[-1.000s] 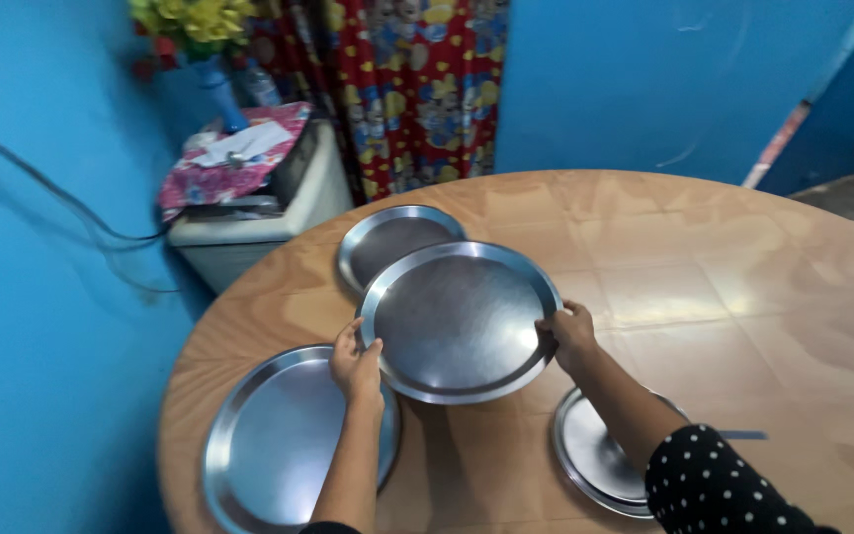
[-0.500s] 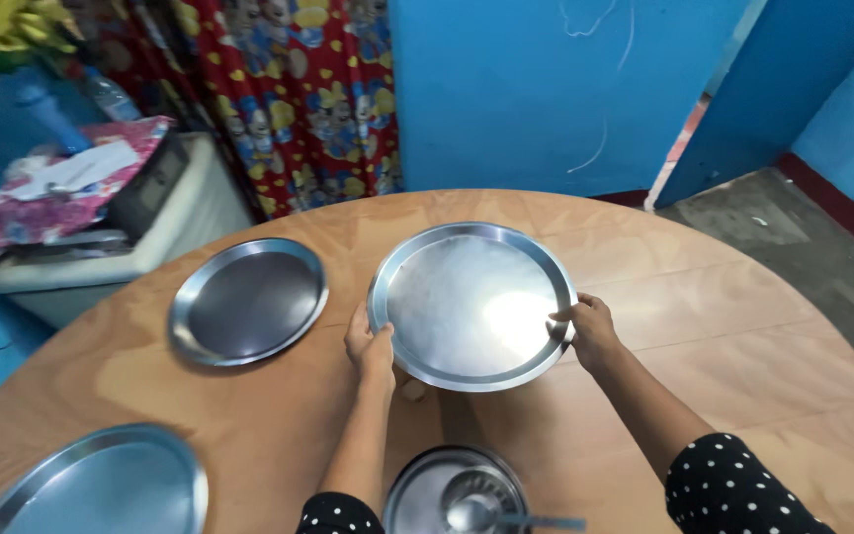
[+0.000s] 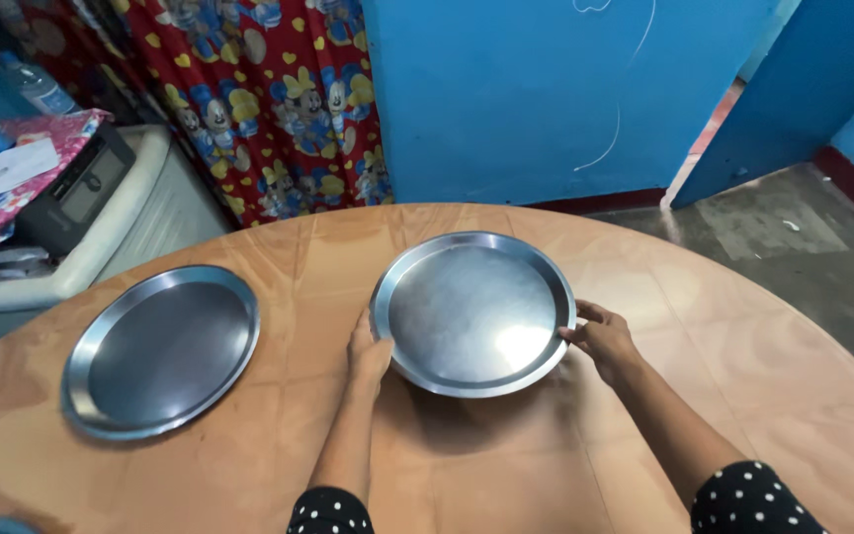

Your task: The person arranges metal plates and bowls on a table by hand, stacking some items and placing others individually across the table surface.

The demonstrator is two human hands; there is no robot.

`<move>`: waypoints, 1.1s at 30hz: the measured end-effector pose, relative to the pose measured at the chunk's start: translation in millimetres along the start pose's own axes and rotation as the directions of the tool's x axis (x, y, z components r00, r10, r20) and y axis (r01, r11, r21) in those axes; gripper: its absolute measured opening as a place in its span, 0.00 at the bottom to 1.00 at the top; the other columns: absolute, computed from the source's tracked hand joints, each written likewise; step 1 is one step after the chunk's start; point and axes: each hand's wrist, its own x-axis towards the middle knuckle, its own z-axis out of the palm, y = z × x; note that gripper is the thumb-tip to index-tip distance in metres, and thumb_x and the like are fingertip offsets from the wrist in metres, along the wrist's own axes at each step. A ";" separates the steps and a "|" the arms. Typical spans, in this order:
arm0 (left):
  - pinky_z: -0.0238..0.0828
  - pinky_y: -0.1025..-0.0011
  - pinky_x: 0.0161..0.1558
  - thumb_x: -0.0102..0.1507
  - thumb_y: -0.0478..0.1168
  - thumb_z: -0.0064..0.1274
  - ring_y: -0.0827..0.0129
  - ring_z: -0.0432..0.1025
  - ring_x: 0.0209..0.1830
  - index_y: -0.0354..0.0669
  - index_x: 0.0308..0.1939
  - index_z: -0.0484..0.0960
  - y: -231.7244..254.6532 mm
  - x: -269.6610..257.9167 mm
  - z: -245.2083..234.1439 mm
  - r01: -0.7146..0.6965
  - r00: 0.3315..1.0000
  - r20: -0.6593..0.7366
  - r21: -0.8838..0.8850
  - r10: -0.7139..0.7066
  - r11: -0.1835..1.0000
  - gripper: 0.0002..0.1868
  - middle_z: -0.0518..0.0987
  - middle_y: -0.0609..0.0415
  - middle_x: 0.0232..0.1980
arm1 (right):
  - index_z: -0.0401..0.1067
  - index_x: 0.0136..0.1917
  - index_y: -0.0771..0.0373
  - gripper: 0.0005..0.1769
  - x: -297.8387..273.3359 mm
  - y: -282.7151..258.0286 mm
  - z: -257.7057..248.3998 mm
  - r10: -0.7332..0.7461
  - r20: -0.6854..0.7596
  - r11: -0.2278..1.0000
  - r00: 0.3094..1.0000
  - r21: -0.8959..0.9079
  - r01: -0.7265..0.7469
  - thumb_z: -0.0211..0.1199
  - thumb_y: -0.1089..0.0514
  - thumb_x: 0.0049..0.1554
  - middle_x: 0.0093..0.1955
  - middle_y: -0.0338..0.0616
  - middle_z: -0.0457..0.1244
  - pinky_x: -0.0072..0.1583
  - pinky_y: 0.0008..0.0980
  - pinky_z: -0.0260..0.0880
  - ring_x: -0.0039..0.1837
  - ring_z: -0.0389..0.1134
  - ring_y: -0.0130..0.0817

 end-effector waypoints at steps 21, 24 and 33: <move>0.28 0.46 0.79 0.71 0.62 0.29 0.62 0.33 0.85 0.56 0.77 0.58 -19.5 -19.3 48.2 -0.589 0.806 0.586 0.776 0.086 0.227 0.34 0.45 0.58 0.84 | 0.39 0.85 0.41 0.46 -17.3 17.8 60.8 0.254 0.283 -0.238 0.925 -0.909 0.343 0.44 0.25 0.60 0.88 0.36 0.26 0.75 0.81 0.25 0.88 0.21 0.41; 0.28 0.46 0.78 0.70 0.62 0.28 0.62 0.33 0.84 0.55 0.77 0.58 -0.9 -27.0 25.5 -0.602 0.797 0.595 0.772 0.102 0.205 0.34 0.46 0.58 0.83 | 0.37 0.85 0.40 0.46 -50.9 2.1 66.1 0.306 0.362 -0.304 0.880 -0.839 0.451 0.42 0.24 0.61 0.88 0.33 0.25 0.76 0.79 0.24 0.87 0.21 0.40; 0.26 0.41 0.77 0.69 0.63 0.29 0.65 0.34 0.83 0.54 0.77 0.57 22.2 -102.7 -105.3 -0.494 0.867 0.463 0.845 0.182 0.203 0.35 0.48 0.59 0.83 | 0.41 0.84 0.41 0.45 -139.4 -41.3 147.2 0.286 0.442 -0.380 0.850 -0.762 0.524 0.41 0.23 0.62 0.88 0.40 0.28 0.79 0.71 0.26 0.87 0.23 0.41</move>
